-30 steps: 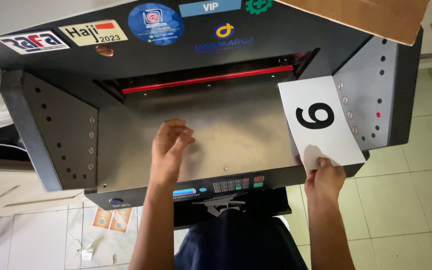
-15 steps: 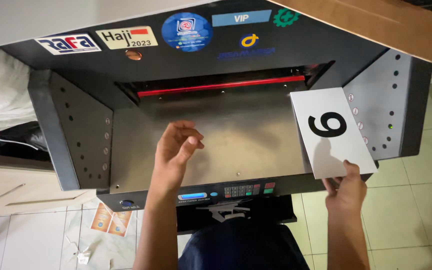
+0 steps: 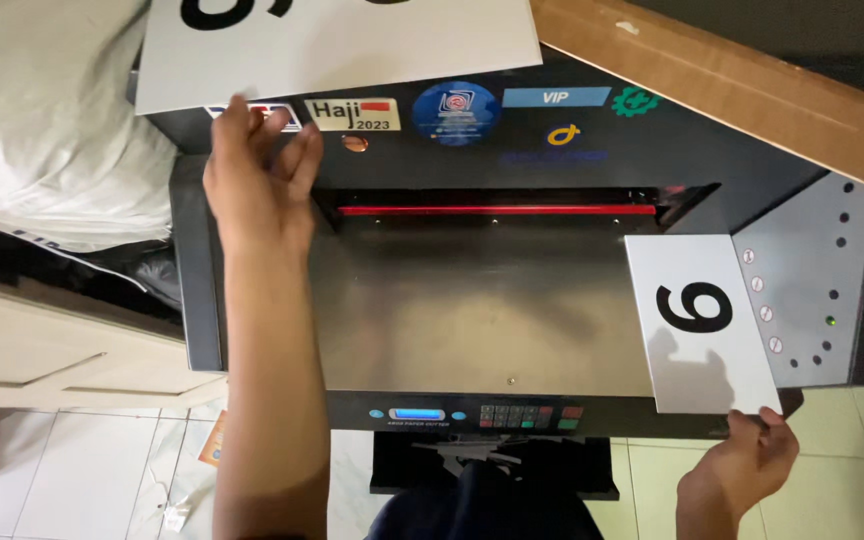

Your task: The person uses a paper cutter to trim sheets of white paper printed with large black numbers. They align each sheet against the machine's guide, press the cutting lever, and remove the trimmed paper. The process is repeated for several different numbered sheets.

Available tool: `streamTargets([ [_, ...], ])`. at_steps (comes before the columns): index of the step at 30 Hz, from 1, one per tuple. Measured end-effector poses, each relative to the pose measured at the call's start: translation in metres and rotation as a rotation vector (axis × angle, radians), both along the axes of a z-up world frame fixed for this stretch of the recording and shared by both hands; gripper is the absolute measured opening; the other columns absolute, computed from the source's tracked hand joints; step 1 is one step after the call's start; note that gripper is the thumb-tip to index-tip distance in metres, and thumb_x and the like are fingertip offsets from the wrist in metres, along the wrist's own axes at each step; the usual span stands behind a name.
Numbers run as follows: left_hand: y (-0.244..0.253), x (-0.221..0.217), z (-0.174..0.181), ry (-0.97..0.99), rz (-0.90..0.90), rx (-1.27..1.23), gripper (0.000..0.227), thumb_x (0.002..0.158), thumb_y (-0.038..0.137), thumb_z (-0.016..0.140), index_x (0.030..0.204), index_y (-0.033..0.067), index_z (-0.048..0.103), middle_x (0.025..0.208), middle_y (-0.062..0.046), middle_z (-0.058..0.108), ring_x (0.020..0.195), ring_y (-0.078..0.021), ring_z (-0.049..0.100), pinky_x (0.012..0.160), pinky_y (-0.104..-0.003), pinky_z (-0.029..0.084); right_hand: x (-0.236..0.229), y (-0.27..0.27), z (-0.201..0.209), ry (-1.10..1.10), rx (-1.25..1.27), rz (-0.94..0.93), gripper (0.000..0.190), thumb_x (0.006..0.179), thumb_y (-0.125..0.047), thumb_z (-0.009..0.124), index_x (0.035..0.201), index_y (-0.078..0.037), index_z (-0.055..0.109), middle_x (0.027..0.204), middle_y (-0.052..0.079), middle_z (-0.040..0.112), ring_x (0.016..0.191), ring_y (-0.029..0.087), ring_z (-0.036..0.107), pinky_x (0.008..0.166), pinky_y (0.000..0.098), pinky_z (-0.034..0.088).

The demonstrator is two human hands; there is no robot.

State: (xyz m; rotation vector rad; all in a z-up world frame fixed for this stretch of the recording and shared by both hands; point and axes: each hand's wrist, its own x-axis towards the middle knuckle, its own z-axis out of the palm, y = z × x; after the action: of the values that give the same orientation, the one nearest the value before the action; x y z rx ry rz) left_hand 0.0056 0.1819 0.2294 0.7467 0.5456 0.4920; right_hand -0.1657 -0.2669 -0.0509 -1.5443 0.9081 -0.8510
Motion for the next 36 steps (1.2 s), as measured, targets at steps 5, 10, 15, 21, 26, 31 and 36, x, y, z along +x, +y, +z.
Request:
streamTargets([
  [5, -0.007, 0.03, 0.013, 0.066, 0.128, -0.018, 0.03, 0.078, 0.02, 0.072, 0.086, -0.0017, 0.053, 0.08, -0.011, 0.054, 0.067, -0.0295, 0.066, 0.071, -0.039, 0.069, 0.009, 0.008, 0.008, 0.014, 0.002, 0.072, 0.038, 0.086, 0.005, 0.064, 0.122, -0.008, 0.06, 0.098, -0.001, 0.051, 0.098, 0.013, 0.056, 0.106, 0.0309, 0.052],
  [10, 0.015, 0.055, -0.013, -0.094, 0.216, -0.008, 0.026, 0.085, -0.01, 0.066, 0.099, 0.0006, 0.047, 0.089, -0.018, 0.058, 0.051, -0.0194, 0.044, 0.043, -0.035, 0.05, 0.012, 0.019, 0.018, 0.1, 0.08, 0.111, 0.034, 0.089, 0.006, 0.064, 0.117, -0.011, 0.07, 0.101, -0.001, 0.066, 0.09, 0.009, 0.062, 0.072, 0.0221, 0.048],
  [15, 0.053, 0.029, -0.017, -0.26, 0.245, -0.041, 0.039, 0.087, -0.013, 0.069, 0.115, 0.0081, 0.054, 0.09, -0.014, 0.06, 0.065, -0.0222, 0.053, 0.051, -0.035, 0.047, 0.009, 0.049, 0.054, -0.175, 0.086, 0.401, 0.014, 0.089, -0.003, 0.063, 0.103, -0.002, 0.068, 0.089, 0.007, 0.063, 0.077, 0.015, 0.055, 0.074, 0.0248, 0.046],
  [21, 0.039, -0.083, 0.003, -0.41, 0.231, 0.072, 0.052, 0.087, -0.009, 0.066, 0.135, 0.006, 0.055, 0.13, -0.021, 0.07, 0.118, -0.036, 0.072, 0.098, -0.046, 0.066, 0.048, 0.088, 0.116, -0.268, 0.533, 0.982, 0.044, 0.09, -0.015, 0.061, 0.128, 0.007, 0.056, 0.118, 0.022, 0.062, 0.115, 0.036, 0.063, 0.106, 0.0473, 0.051],
  [26, 0.025, -0.125, -0.08, -0.312, 0.134, 0.083, 0.06, 0.095, -0.012, 0.064, 0.146, 0.0188, 0.053, 0.123, -0.011, 0.07, 0.095, -0.0185, 0.069, 0.062, -0.022, 0.059, 0.081, 0.141, 0.139, -0.232, 0.855, 1.392, 0.124, 0.064, -0.055, 0.085, 0.162, -0.005, 0.027, 0.156, 0.018, 0.043, 0.139, 0.032, 0.046, 0.112, 0.0517, 0.042],
  [31, -0.017, -0.128, -0.143, -0.419, -0.141, 0.159, 0.034, 0.094, -0.008, 0.059, 0.126, 0.0039, 0.056, 0.119, -0.02, 0.072, 0.11, -0.0354, 0.072, 0.095, -0.052, 0.064, 0.089, 0.143, 0.148, -0.491, 0.647, 1.187, 0.054, 0.078, 0.014, 0.061, 0.13, 0.002, 0.058, 0.12, 0.02, 0.071, 0.11, 0.034, 0.073, 0.106, 0.052, 0.058],
  [36, 0.001, -0.127, -0.162, -0.36, -0.332, 0.186, 0.035, 0.094, 0.005, 0.062, 0.129, 0.0073, 0.058, 0.121, -0.017, 0.071, 0.113, -0.0303, 0.072, 0.098, -0.046, 0.063, 0.097, 0.099, 0.117, -0.458, 0.391, 1.137, 0.064, 0.084, 0.018, 0.056, 0.144, -0.002, 0.048, 0.129, 0.014, 0.067, 0.115, 0.027, 0.069, 0.105, 0.0473, 0.06],
])
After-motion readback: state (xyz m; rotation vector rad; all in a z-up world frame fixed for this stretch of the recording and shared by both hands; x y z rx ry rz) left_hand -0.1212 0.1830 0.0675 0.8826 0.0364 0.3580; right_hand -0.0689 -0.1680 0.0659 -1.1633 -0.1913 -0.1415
